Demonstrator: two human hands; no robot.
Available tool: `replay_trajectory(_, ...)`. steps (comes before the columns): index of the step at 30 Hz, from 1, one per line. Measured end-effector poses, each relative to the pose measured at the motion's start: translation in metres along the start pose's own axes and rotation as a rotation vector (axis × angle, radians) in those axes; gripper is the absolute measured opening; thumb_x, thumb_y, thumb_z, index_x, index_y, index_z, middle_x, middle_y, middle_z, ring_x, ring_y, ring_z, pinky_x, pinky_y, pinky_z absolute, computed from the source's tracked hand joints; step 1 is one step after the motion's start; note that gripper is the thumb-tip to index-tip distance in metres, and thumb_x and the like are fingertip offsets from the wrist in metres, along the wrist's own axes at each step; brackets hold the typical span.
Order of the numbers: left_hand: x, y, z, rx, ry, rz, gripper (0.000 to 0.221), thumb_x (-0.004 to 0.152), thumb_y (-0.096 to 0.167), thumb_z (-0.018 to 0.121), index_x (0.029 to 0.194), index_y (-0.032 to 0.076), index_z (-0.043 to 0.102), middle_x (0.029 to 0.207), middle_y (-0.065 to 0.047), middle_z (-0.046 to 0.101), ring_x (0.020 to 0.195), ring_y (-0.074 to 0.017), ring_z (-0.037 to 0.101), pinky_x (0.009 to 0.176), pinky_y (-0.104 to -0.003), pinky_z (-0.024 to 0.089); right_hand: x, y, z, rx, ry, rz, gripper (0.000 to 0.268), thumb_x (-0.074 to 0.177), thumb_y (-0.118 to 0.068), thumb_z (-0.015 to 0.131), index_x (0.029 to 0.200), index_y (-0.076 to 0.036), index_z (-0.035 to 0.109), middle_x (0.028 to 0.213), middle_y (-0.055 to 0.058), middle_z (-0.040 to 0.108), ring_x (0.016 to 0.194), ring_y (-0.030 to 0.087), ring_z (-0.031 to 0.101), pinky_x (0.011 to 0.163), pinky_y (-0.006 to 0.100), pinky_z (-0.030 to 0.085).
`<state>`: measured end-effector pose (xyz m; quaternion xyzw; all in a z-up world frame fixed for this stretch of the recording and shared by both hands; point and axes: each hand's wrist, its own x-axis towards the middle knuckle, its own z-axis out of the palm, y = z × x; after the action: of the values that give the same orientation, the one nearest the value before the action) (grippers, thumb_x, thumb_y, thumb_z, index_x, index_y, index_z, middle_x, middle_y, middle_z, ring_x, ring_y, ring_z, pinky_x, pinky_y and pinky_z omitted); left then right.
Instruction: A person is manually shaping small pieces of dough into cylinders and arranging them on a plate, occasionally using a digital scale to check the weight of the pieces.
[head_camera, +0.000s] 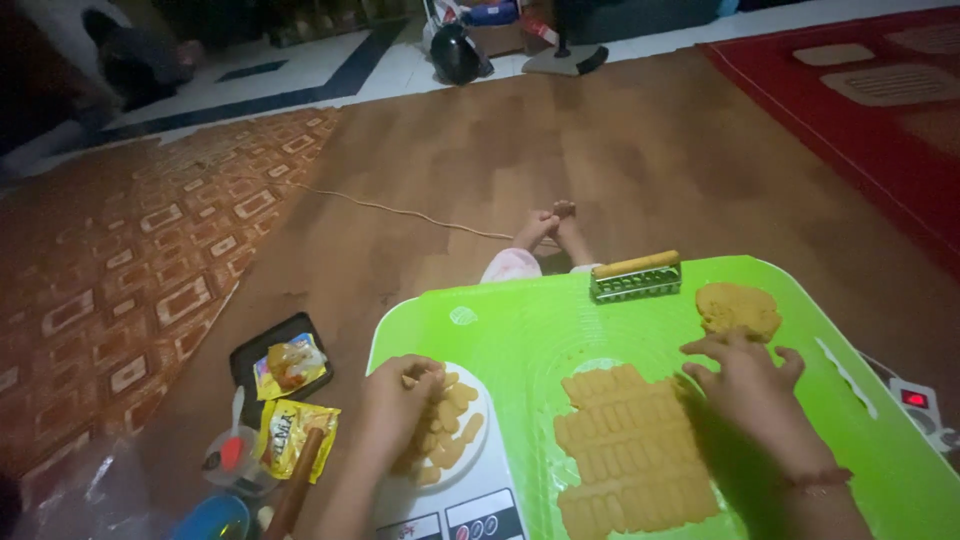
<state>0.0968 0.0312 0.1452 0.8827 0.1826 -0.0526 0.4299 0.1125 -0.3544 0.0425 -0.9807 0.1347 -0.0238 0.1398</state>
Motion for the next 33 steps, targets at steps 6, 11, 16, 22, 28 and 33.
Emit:
replay_trajectory(6,0.032,-0.04,0.027,0.229,0.314,0.341,0.029,0.087,0.027,0.071,0.111,0.016,0.08,0.108,-0.011,0.07,0.096,-0.0288,0.066,0.087,-0.042,0.055,-0.025,-0.032,-0.013,0.078,-0.019,-0.124,0.03,0.094,-0.03,0.055,0.108,-0.022,0.08,0.117,-0.006,0.074,0.119,0.016,0.062,0.123,0.054,0.02)
replay_trajectory(11,0.024,-0.052,0.031,0.13,0.334,0.307,0.026,0.089,0.028,0.068,0.102,0.009,0.081,0.102,-0.011,0.072,0.086,-0.027,0.07,0.08,-0.039,0.057,-0.016,-0.047,0.015,-0.026,-0.072,-0.211,0.034,0.097,-0.036,0.051,0.125,-0.031,0.07,0.137,0.0,0.06,0.136,0.02,0.048,0.126,0.065,0.012)
replay_trajectory(16,0.013,-0.044,0.026,0.005,0.266,0.171,0.026,0.09,0.026,0.068,0.105,0.008,0.08,0.103,-0.008,0.071,0.083,-0.0197,0.071,0.078,-0.033,0.061,-0.008,-0.05,0.026,-0.137,-0.017,-0.285,0.035,0.095,-0.041,0.05,0.125,-0.037,0.069,0.145,0.001,0.05,0.142,0.022,0.038,0.124,0.068,0.012)
replay_trajectory(22,0.022,-0.064,0.035,-0.035,0.294,0.31,0.021,0.088,0.022,0.069,0.099,0.011,0.083,0.101,-0.002,0.07,0.084,-0.0177,0.07,0.08,-0.03,0.062,-0.008,-0.05,0.028,-0.065,0.004,-0.306,0.03,0.094,-0.041,0.052,0.113,-0.031,0.075,0.135,-0.001,0.056,0.141,0.018,0.039,0.126,0.066,0.011)
replay_trajectory(28,0.03,-0.074,0.03,0.097,0.286,0.247,0.022,0.088,0.03,0.069,0.1,0.02,0.085,0.103,0.003,0.075,0.084,-0.0132,0.073,0.079,-0.028,0.061,-0.004,-0.05,0.026,-0.066,-0.093,-0.297,0.012,0.096,-0.028,0.053,0.095,-0.024,0.064,0.137,-0.002,0.053,0.14,0.017,0.041,0.126,0.068,0.013)
replay_trajectory(33,0.066,-0.11,0.053,-0.161,0.309,0.433,0.017,0.08,0.014,0.075,0.091,0.014,0.088,0.098,-0.005,0.075,0.082,-0.0151,0.074,0.073,-0.028,0.066,-0.019,-0.069,-0.008,0.129,-0.158,-0.219,0.01,0.095,-0.022,0.057,0.086,-0.024,0.062,0.092,-0.01,0.07,0.108,0.006,0.065,0.132,0.053,0.008)
